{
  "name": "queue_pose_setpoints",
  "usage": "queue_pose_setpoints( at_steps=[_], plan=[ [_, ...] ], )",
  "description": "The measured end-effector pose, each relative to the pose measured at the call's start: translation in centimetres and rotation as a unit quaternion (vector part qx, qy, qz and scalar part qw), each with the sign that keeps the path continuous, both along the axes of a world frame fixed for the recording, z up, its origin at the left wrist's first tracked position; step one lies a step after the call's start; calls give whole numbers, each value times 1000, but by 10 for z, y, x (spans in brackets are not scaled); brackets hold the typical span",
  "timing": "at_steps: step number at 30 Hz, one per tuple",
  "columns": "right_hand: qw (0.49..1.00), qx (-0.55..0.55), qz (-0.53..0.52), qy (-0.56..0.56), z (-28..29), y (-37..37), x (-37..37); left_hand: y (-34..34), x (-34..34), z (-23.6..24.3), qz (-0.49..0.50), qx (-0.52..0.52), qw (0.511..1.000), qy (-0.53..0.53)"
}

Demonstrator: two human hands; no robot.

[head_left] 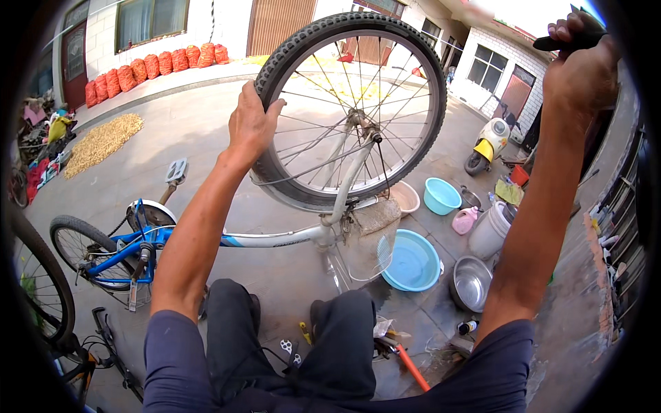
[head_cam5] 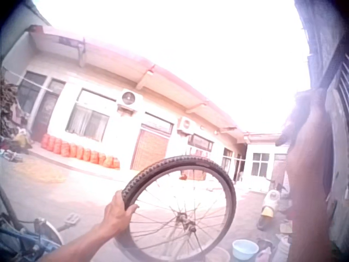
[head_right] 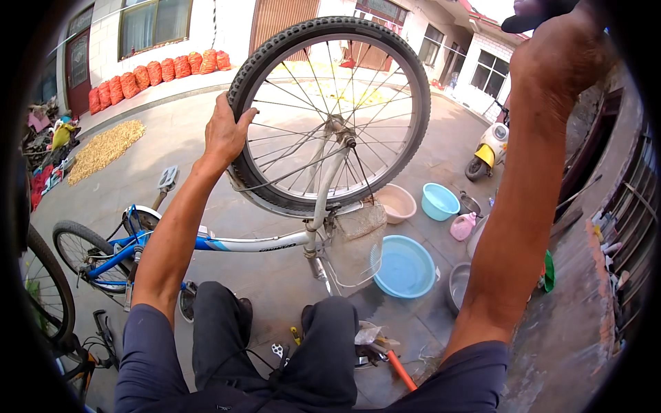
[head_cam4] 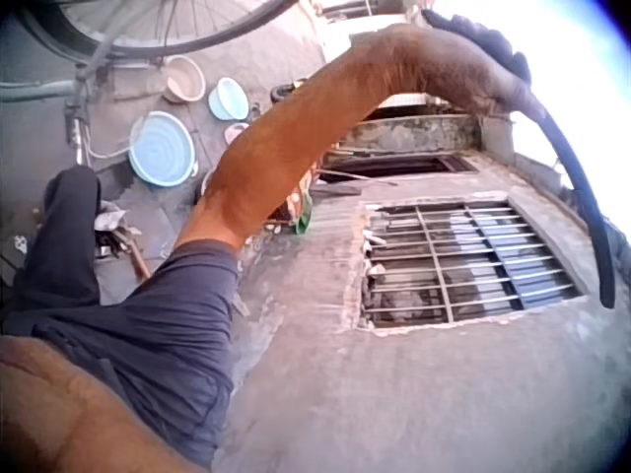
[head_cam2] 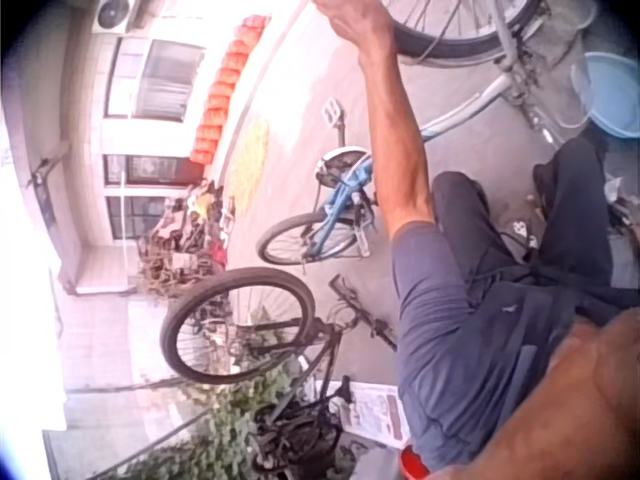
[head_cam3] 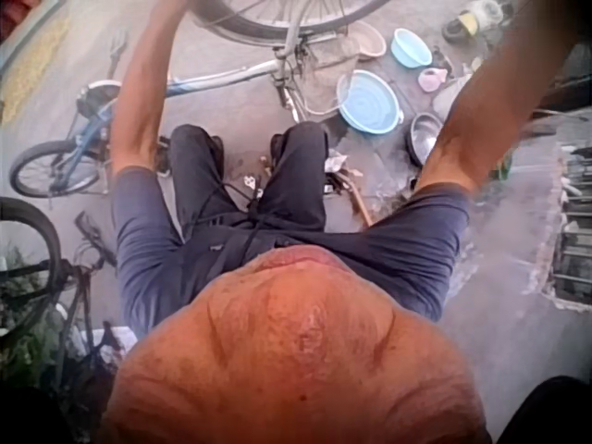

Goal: The person uses a yellow tire lever to pry the tire bead off the bicycle rim. They then pull the inner tube out from between the tire and the rim. The person holds the removed inner tube and the tire while the bicycle remains upside down.

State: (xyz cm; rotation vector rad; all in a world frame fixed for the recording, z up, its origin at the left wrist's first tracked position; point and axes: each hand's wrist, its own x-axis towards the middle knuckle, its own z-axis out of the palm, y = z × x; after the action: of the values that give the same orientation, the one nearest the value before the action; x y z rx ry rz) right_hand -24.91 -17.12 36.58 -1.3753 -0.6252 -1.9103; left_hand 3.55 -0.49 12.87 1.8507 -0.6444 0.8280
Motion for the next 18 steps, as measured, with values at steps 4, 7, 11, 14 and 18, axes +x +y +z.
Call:
queue_pose_setpoints(
  at_steps=[4, 7, 11, 14, 18],
  plan=[
    [955, 106, 6, 278, -100, -22, 95, 8, 6, -4, 37, 14, 999, 5],
    [789, 232, 64, 565, -135, -25, 119, 11, 5, 2, 34, 42, 998, 30],
    [810, 221, 88, 537, -118, -12, 91, 13, 4, 1, 28, 61, 997, 23],
    [886, 123, 138, 425, -77, 3, 73, 20, 2, 7, 35, 57, 998, 16],
    [987, -56, 73, 135, 5, 21, 14, 13, -5, 14, 5, 75, 996, 50]
  ],
)
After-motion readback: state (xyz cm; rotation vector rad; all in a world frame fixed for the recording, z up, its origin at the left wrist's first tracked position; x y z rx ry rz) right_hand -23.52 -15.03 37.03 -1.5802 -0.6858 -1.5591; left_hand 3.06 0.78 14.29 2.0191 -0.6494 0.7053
